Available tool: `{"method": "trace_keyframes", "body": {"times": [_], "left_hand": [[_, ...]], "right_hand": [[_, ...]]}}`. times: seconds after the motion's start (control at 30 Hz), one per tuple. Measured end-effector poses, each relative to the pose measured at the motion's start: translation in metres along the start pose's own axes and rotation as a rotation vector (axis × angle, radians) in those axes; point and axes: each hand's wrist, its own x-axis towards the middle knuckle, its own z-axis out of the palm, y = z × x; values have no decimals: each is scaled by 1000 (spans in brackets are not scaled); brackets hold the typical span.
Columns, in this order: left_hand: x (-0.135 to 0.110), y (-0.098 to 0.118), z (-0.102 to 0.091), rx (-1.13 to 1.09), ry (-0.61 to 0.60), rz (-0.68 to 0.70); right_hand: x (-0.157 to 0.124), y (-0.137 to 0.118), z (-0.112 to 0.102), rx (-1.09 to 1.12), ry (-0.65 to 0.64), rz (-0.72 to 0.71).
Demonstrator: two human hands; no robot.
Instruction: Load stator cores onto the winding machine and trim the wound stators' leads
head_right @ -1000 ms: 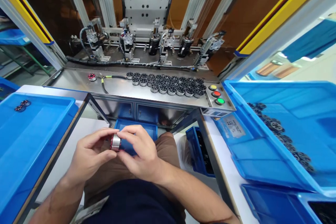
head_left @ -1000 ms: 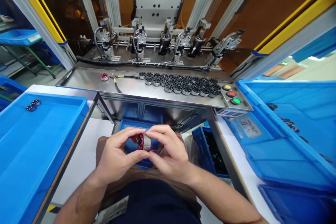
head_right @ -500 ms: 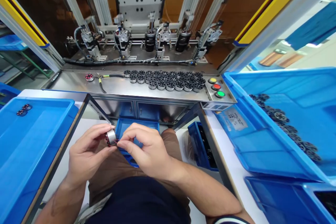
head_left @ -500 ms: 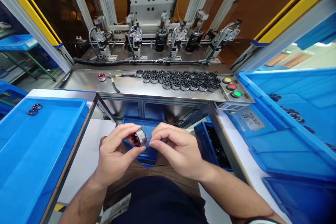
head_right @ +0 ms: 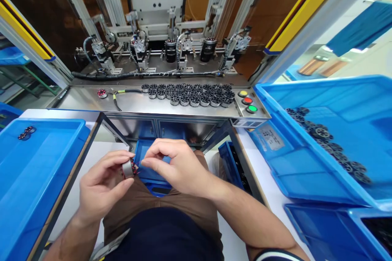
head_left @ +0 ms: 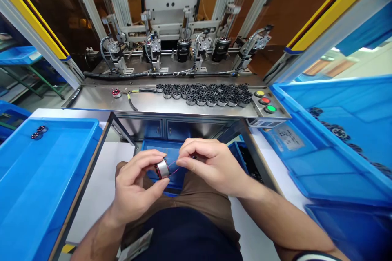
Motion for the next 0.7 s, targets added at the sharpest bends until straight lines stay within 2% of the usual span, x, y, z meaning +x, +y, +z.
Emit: {"method": "trace_keyframes", "body": {"times": [0.1,0.17,0.23,0.3,0.43,0.6,0.7], "left_hand": [[0,6,-4,182,-20,85],[2,10,-6,328,-36,168],[5,12,-7,439,-55,248],[7,13,-6,497,-76,295],[6,12,-9,515,-109,314],[-1,11,-21,352,-172,237],[-4,12,-30,251,-197,176]], "right_hand": [[0,3,-14,-125,64,36],[-2,-2,-18,-221,151,-78],[-7,-10,-13,-324,158,-264],[-11,-17,-3,-437,76,-390],[-8,-23,12,-584,-73,-433],[10,-23,2,-670,-220,-508],[21,-24,-7,-758,-356,-545]]}}
